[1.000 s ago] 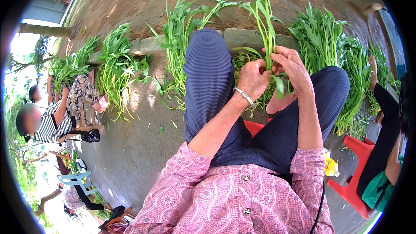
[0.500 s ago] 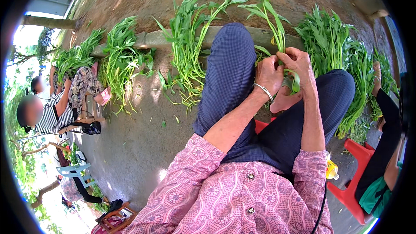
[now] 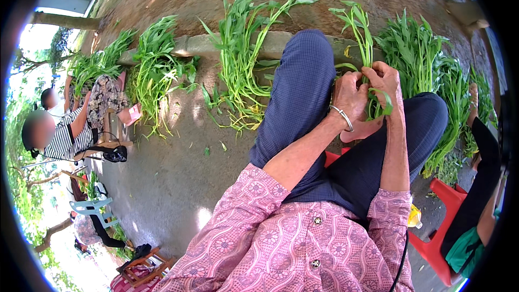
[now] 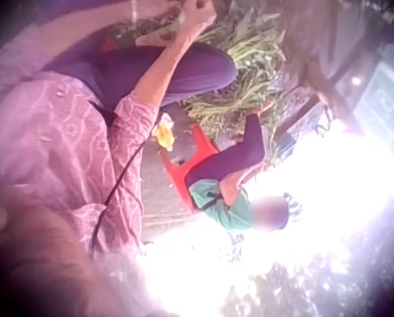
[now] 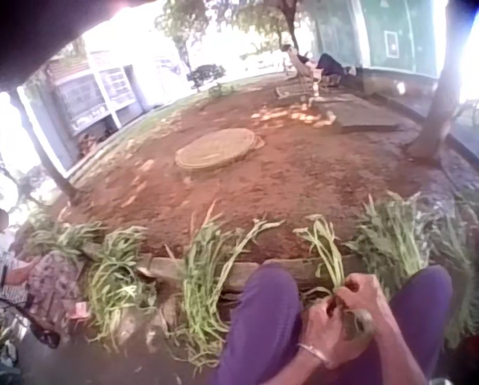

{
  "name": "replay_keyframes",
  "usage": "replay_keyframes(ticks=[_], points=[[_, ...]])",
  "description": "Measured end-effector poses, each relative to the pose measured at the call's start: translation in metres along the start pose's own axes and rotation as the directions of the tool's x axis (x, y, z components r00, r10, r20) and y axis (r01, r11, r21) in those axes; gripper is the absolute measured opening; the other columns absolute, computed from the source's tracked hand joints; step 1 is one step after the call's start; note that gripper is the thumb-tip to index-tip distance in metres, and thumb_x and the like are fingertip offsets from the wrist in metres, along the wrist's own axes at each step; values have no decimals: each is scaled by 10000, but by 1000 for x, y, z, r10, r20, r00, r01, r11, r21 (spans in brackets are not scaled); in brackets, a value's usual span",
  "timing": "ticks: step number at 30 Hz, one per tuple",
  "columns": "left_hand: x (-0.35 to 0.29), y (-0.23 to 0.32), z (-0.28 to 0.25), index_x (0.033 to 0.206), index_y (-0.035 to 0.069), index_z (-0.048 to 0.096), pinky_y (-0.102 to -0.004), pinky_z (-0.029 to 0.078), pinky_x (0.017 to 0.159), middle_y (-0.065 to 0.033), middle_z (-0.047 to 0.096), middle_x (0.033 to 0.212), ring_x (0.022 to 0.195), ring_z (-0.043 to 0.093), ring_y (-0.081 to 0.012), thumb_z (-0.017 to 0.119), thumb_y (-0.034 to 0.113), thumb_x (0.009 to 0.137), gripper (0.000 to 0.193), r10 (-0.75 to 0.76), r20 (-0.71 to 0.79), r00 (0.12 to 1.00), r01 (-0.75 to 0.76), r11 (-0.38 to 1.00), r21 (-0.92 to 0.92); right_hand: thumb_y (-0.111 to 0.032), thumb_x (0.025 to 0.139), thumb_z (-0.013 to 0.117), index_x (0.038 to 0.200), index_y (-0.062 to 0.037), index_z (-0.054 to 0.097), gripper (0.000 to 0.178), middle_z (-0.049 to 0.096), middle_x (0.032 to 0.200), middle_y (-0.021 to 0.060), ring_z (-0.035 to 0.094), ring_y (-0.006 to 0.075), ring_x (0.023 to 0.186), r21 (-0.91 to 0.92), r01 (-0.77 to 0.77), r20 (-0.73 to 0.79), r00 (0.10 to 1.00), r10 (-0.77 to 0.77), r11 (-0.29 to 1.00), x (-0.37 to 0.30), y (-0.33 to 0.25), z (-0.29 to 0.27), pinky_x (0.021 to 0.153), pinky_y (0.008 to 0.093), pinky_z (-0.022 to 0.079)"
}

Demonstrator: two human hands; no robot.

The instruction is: The person removes leaves and breaks the stems of green leafy vegetables by hand while sitting on a stool.

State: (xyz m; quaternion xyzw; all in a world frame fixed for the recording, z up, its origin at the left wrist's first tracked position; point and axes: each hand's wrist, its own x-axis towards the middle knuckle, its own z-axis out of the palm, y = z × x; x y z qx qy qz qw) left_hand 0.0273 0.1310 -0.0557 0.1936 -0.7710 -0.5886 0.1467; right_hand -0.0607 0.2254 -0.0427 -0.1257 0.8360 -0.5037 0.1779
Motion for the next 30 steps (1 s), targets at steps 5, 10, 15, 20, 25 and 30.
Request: replay_keyframes(ticks=[5, 10, 15, 20, 25, 30], points=[[0, 1, -1, 925, -61, 650, -333, 499, 640, -167, 670, 756, 683, 653, -198, 588, 60, 783, 197, -48, 20, 999, 49, 996, -73, -221, 782, 674, 840, 41, 662, 269, 651, 710, 71, 586, 109, 626, 17, -48, 11, 999, 48, 999, -2, -7, 0, 573, 264, 479], [0, 5, 0, 906, -61, 647, -319, 500, 636, -154, 675, 760, 680, 650, -178, 587, 39, 782, 171, -58, 34, 998, 59, 998, -32, -212, 794, 674, 891, 42, 652, 273, 645, 738, 59, 590, 104, 644, 75, -28, 24, 999, 26, 997, -3, -9, -5, 573, 261, 490], [3, -11, 9, 873, -59, 618, -345, 481, 637, -165, 645, 761, 695, 619, -222, 575, 13, 786, 120, -4, -23, 1000, 2, 998, -63, -191, 819, 659, 986, 41, 638, 286, 645, 778, 55, 586, 99, 676, 200, -83, 158, 986, 52, 976, -8, -14, -11, 592, 250, 486], [3, -9, 6, 878, -38, 625, -295, 467, 575, -98, 635, 693, 625, 580, -107, 568, 27, 823, 102, 45, 7, 999, -44, 993, -113, -169, 838, 616, 1010, 45, 633, 275, 639, 762, 47, 582, 93, 677, 200, -51, 148, 989, 21, 978, -14, -14, -15, 607, 233, 476], [4, -8, 10, 862, -50, 601, -358, 474, 645, -165, 626, 755, 714, 613, -259, 549, 19, 799, 107, -35, 4, 999, 36, 987, -159, -150, 838, 603, 997, 44, 638, 253, 628, 741, 44, 576, 92, 651, 191, -5, 102, 995, -15, 982, -13, -11, -13, 575, 241, 470], [2, -5, 8, 815, -32, 613, -371, 480, 624, -178, 626, 715, 670, 637, -284, 559, 1, 768, 79, -87, -18, 996, 82, 978, -193, -132, 849, 599, 1005, 37, 628, 232, 622, 767, 29, 554, 81, 660, 171, -36, 126, 992, 14, 985, -12, -9, -10, 603, 229, 460]])
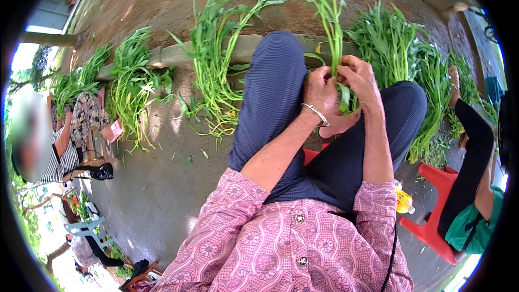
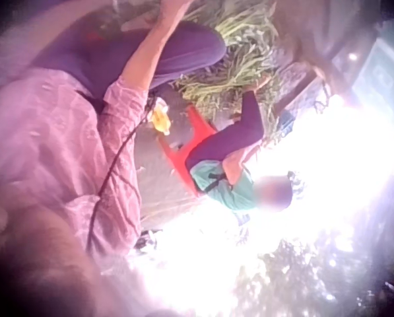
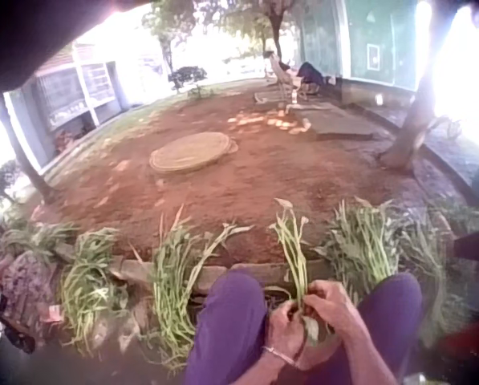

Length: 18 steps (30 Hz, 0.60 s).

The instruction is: The person removes leaves and breaks the stems of green leafy vegetables by hand while sitting on a stool.

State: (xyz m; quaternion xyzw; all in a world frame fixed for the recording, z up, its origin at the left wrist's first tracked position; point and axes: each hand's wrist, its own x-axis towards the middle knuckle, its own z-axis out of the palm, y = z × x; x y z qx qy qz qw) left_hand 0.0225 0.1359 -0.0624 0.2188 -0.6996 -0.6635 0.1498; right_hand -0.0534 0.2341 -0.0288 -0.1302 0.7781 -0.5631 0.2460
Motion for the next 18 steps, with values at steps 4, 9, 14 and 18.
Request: replay_keyframes(ticks=[4, 9, 14, 18], points=[[1, 2, -4, 924, -17, 657, -270, 486, 640, -73, 682, 797, 707, 595, -88, 589, -13, 819, 125, -23, 42, 999, 21, 999, 36, -118, 849, 587, 988, 57, 633, 228, 624, 730, 48, 574, 94, 628, -7, 46, -22, 999, -46, 999, 0, 0, 0, 572, 241, 479], [4, 2, -8, 887, -26, 641, -292, 486, 599, -98, 670, 740, 652, 625, -139, 594, -2, 787, 113, 29, 49, 998, -29, 1000, -7, -103, 853, 573, 988, 75, 645, 234, 620, 691, 55, 567, 97, 602, 28, 86, -50, 995, -84, 996, 0, 0, 0, 564, 248, 481], [5, 2, -15, 916, -30, 635, -262, 479, 591, -71, 660, 745, 653, 603, -104, 597, -12, 795, 128, 4, 87, 996, 1, 998, -58, -100, 855, 560, 1028, 77, 641, 261, 638, 728, 62, 594, 106, 647, 92, 102, -53, 994, -97, 991, -4, -6, 1, 622, 254, 503], [2, 12, -20, 938, -34, 644, -253, 480, 619, -62, 669, 768, 684, 605, -89, 604, 25, 801, 155, 33, 99, 995, -38, 998, 52, -93, 857, 551, 1035, 76, 637, 260, 652, 768, 71, 613, 110, 686, 131, 90, -41, 996, -85, 987, -3, -3, 0, 627, 256, 512]])
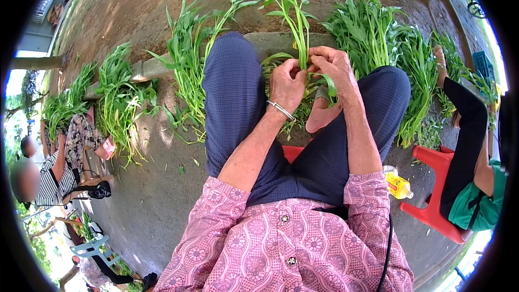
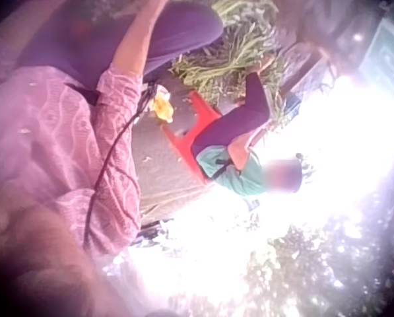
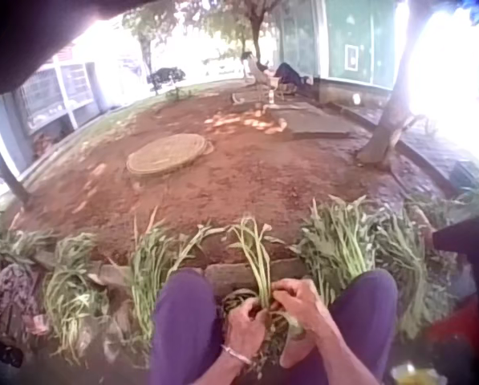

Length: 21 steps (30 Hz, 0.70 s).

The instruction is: The person removes leaves and breaks the stems of green leafy vegetables by hand while sitting on a stool.

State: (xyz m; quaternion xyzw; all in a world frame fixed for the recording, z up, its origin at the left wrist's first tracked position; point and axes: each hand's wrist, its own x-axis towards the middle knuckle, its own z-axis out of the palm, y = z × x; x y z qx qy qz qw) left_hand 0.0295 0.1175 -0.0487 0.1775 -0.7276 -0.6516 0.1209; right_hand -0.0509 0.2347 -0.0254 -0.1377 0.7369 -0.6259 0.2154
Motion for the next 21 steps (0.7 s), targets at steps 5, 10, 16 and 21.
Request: replay_keyframes(ticks=[5, 10, 16, 21], points=[[-2, 5, -5, 916, -23, 648, -285, 483, 630, -92, 661, 730, 661, 617, -128, 620, 63, 778, 165, 69, -11, 998, -66, 977, 202, -70, 865, 532, 1030, 69, 633, 238, 663, 795, 81, 635, 129, 667, -58, -72, -11, 997, 71, 996, 2, 0, 2, 597, 252, 508], [-2, 2, -5, 909, -15, 650, -311, 489, 635, -112, 660, 728, 651, 629, -178, 622, 63, 770, 162, 155, -32, 987, -142, 956, 258, -60, 876, 512, 1040, 53, 631, 233, 672, 825, 89, 648, 137, 656, -56, -38, -21, 999, 37, 998, 1, -2, 5, 577, 253, 498], [-1, -1, -4, 884, -12, 615, -358, 482, 608, -154, 632, 740, 652, 635, -274, 613, 19, 740, 148, 218, -39, 975, -198, 938, 285, -58, 882, 496, 1067, 44, 626, 248, 675, 844, 90, 650, 134, 666, -52, -29, -13, 1000, 28, 998, 1, -3, 4, 578, 254, 494], [-3, 2, -4, 887, -16, 613, -360, 484, 614, -156, 636, 762, 664, 638, -273, 612, -4, 738, 150, 215, -42, 976, -198, 947, 254, -58, 875, 495, 1071, 44, 628, 258, 678, 851, 91, 649, 131, 662, 1, -20, -18, 1000, 20, 1000, 0, -2, 5, 582, 254, 494]])
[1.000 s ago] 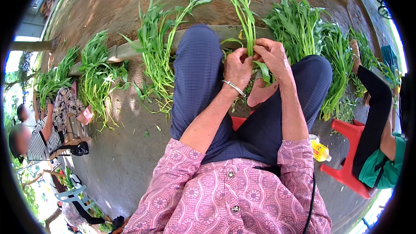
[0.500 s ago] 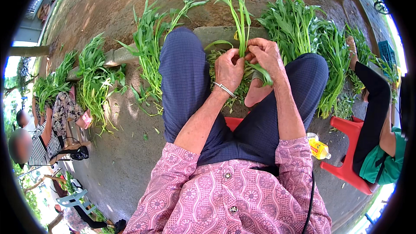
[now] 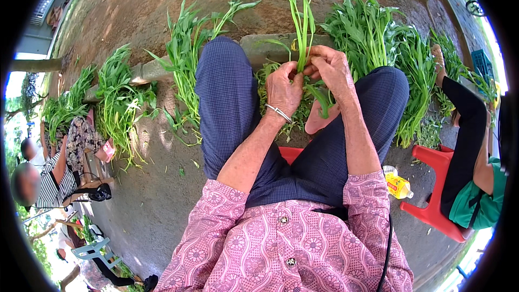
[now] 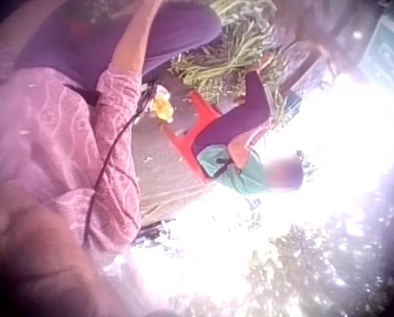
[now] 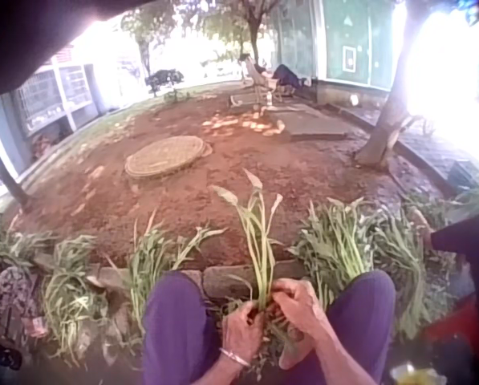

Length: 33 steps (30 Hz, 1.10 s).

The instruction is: The person removes leaves and breaks the stems of green leafy vegetables by hand while sitting on a stool.

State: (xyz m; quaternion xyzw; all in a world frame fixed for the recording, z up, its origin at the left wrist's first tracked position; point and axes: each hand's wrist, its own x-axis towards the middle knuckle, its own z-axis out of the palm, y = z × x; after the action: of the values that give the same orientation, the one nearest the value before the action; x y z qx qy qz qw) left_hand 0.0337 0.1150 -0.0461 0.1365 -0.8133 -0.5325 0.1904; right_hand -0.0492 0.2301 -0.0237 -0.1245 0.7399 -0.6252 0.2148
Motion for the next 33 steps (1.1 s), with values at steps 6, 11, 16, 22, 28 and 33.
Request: replay_keyframes(ticks=[6, 11, 16, 22, 28, 33], points=[[0, -6, 2, 901, -14, 627, -350, 490, 626, -147, 647, 782, 680, 644, -263, 629, -9, 737, 164, -8, 5, 1000, 8, 1000, -8, -105, 845, 555, 1008, 56, 637, 243, 667, 773, 76, 635, 117, 639, -14, 11, 3, 1000, -11, 1000, 0, -3, 0, 569, 249, 483], [-1, -13, 5, 938, -7, 645, -331, 492, 614, -138, 658, 777, 655, 642, -227, 635, -4, 750, 188, -10, 20, 1000, 10, 999, -37, -142, 825, 595, 940, 67, 637, 242, 652, 718, 78, 617, 115, 609, -30, 16, -22, 1000, -17, 999, 1, -2, 0, 548, 249, 475], [5, -17, 2, 940, -14, 660, -243, 477, 542, -50, 669, 752, 615, 612, -105, 631, 5, 796, 148, -275, 208, 939, 345, 765, -544, -165, 819, 610, 923, 75, 639, 263, 643, 693, 85, 609, 121, 589, -35, -25, -3, 1000, 25, 999, 4, 2, -3, 527, 254, 477], [11, -7, -14, 994, -11, 665, -198, 480, 504, -25, 669, 805, 634, 594, -61, 661, 86, 838, 183, -328, 311, 892, 451, 693, -562, -172, 824, 614, 908, 51, 653, 242, 639, 699, 73, 602, 118, 581, -15, -54, 59, 997, 54, 998, 1, -1, -4, 539, 254, 494], [14, 0, -23, 953, 12, 664, -199, 471, 522, -10, 652, 775, 641, 594, -69, 672, 119, 846, 151, -389, 377, 841, 526, 750, -400, -187, 870, 582, 912, 24, 656, 227, 640, 720, 62, 613, 120, 609, -77, -97, 112, 988, 105, 992, 1, 4, 0, 547, 256, 509], [17, -12, -28, 944, 7, 651, -200, 476, 508, -5, 639, 750, 609, 582, -63, 664, 105, 849, 137, -389, 361, 847, 528, 696, -487, -213, 893, 586, 925, 35, 654, 260, 634, 728, 55, 610, 106, 610, 36, -104, 2, 995, 104, 994, -3, -4, -2, 532, 241, 500]])
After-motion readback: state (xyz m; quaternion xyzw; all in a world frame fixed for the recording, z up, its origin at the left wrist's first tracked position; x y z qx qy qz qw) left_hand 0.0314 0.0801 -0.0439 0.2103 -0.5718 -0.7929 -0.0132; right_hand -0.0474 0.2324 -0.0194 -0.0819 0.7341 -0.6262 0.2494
